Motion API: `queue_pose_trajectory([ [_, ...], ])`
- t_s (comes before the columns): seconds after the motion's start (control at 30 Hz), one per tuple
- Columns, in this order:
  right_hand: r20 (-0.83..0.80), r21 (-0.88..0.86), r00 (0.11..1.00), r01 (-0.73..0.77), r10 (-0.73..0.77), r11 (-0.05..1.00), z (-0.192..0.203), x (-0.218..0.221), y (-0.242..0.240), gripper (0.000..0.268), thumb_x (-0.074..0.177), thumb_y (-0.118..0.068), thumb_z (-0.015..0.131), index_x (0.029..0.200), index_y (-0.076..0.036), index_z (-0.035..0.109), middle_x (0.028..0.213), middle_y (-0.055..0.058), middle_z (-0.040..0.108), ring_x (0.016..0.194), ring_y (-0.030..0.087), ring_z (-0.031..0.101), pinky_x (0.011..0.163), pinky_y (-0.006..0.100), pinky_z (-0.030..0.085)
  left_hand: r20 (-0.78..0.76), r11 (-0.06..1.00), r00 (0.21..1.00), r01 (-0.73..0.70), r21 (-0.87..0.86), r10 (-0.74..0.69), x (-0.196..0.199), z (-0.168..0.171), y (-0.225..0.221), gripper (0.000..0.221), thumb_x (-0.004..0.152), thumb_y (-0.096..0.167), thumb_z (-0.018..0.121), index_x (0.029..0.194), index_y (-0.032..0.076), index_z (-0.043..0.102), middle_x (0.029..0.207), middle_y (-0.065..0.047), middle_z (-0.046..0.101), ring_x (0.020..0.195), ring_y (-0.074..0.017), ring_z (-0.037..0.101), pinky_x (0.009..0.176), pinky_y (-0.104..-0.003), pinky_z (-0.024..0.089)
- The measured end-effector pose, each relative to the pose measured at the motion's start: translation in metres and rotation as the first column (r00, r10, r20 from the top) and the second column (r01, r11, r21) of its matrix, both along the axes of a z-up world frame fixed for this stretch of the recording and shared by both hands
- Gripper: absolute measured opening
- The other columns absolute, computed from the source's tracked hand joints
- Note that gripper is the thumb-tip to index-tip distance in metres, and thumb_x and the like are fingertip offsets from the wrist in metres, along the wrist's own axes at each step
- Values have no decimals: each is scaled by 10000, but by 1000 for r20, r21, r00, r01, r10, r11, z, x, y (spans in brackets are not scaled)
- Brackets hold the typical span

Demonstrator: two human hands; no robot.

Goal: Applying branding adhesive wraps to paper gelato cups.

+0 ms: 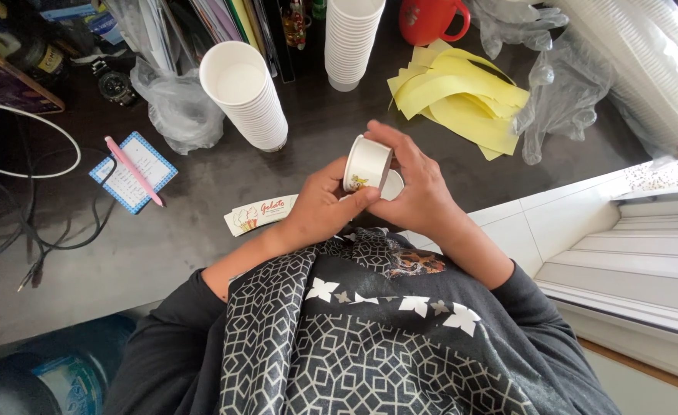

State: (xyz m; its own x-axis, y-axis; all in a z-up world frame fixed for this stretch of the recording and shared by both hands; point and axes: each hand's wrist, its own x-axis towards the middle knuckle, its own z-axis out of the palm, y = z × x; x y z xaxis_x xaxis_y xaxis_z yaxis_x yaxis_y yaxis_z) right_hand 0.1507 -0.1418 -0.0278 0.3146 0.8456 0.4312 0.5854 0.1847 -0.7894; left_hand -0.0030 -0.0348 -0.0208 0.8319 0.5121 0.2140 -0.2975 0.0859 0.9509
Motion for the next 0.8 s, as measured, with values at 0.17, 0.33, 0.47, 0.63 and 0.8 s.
queue_pose_trajectory([
  [0.17, 57, 17, 998, 38, -39, 999, -7, 0, -1, 732, 695, -179, 881, 1372, -61, 630, 1282, 125, 697, 1076, 303, 726, 872, 345, 598, -19, 999, 1000, 23, -34, -23, -1, -5, 2, 115, 931, 43, 757, 992, 0, 669, 725, -110, 732, 735, -112, 696, 674, -249, 580],
  [0.33, 207, 118, 974, 67, -91, 991, 6, -10, 1, 551, 752, -191, 834, 1271, -56, 705, 1284, 105, 699, 1147, 293, 714, 953, 367, 586, -78, 998, 997, 19, -65, -25, -3, -8, 5, 132, 910, 55, 781, 950, -11, 675, 691, -103, 728, 704, -83, 669, 623, -235, 573],
  [0.47, 390, 318, 918, -63, -70, 946, 5, -8, 4, 329, 814, -100, 805, 1140, -58, 788, 1230, 207, 695, 1088, 422, 703, 955, 489, 575, -103, 989, 994, 23, -143, -38, -4, -8, 9, 146, 887, 74, 806, 920, 20, 674, 688, -84, 718, 668, -70, 679, 594, -209, 581],
  [0.63, 426, 400, 901, -107, -81, 910, -3, -12, 11, 160, 872, -145, 834, 1008, -68, 798, 1301, 263, 655, 1145, 484, 658, 985, 541, 538, -81, 966, 995, 36, -258, -58, -7, -21, 15, 195, 956, 224, 746, 980, 46, 670, 745, -61, 687, 708, -91, 709, 613, -250, 612],
  [0.8, 45, 378, 992, -124, 116, 917, -35, -20, 18, 1122, 862, -225, 905, 1672, -73, 143, 1737, 200, 102, 1553, 290, 309, 1259, 398, 323, 256, 745, 908, -419, 519, 333, -37, 26, 45, 152, 1016, 166, 641, 1014, 55, 745, 766, -84, 695, 666, -249, 672, 668, -335, 562],
])
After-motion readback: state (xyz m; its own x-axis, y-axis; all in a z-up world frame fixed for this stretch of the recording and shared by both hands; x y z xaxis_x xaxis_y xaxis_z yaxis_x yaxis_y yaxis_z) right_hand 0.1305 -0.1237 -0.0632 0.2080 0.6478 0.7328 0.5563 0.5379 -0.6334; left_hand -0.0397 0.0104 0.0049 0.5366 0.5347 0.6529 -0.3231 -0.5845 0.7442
